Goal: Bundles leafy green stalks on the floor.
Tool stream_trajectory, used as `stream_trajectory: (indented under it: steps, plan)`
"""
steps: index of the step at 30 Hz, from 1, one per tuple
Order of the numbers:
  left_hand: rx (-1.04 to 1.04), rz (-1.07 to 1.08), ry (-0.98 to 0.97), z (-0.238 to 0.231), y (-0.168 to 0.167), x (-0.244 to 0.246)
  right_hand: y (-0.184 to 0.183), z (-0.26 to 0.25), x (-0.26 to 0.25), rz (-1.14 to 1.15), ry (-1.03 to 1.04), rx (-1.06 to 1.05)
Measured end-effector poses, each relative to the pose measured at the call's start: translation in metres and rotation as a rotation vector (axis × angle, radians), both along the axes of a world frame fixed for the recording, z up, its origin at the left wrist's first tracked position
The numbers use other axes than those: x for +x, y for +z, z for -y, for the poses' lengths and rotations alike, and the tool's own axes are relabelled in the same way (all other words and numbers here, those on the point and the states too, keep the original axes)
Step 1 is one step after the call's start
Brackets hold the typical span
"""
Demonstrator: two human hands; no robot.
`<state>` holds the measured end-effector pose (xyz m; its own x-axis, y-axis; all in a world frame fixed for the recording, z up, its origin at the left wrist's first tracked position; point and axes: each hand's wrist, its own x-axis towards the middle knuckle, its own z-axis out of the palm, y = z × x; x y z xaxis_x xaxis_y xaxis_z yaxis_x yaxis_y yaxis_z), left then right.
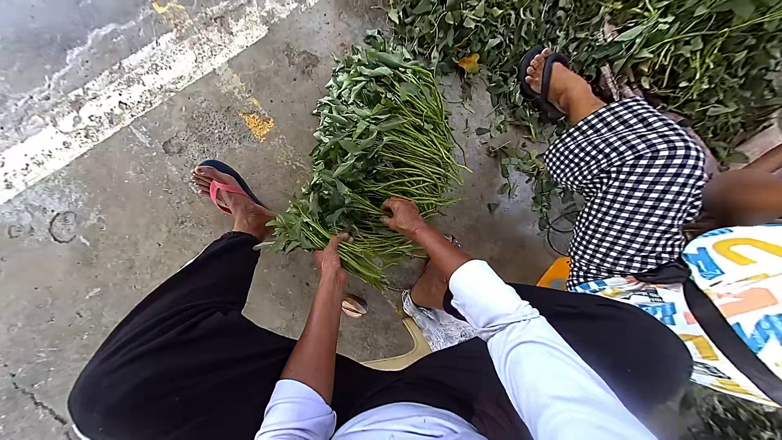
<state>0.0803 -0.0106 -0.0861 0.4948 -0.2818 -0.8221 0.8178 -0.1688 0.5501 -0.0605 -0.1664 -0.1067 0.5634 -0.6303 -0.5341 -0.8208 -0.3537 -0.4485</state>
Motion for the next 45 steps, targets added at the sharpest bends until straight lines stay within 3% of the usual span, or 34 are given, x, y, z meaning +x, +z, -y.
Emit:
stream_trajectory:
  steps: [6,8,14,21,32,36,40,42,45]
  plan:
    - [-0.009,-0.01,-0.027,-0.001,-0.002,-0.001,0.069,0.012,-0.008,0.499,-0.427,0.451]
    - [-0.026,-0.018,-0.021,0.0,0.0,-0.001,0.078,0.006,-0.005,0.567,-0.532,0.445]
    - [-0.087,-0.031,-0.006,0.0,0.004,-0.005,0.057,-0.035,0.009,0.604,-0.696,0.21]
    - [-0.253,-0.128,-0.158,-0.001,0.011,-0.006,0.066,-0.087,0.017,0.475,-0.4,0.183]
    - [-0.281,-0.189,-0.136,-0.003,0.009,0.0,0.069,-0.08,-0.001,0.387,-0.309,0.218]
    - [-0.329,-0.188,-0.183,-0.003,0.009,0.0,0.082,-0.07,-0.01,0.495,-0.514,0.315]
    - [-0.309,-0.181,-0.156,-0.002,0.004,-0.002,0.077,-0.062,-0.011,0.694,-0.803,0.059]
    - [-0.296,-0.192,-0.146,-0.002,0.004,-0.004,0.074,-0.065,-0.01,0.635,-0.731,-0.013]
    - [-0.32,-0.203,-0.149,-0.002,0.007,-0.006,0.069,-0.086,-0.005,0.471,-0.425,0.04]
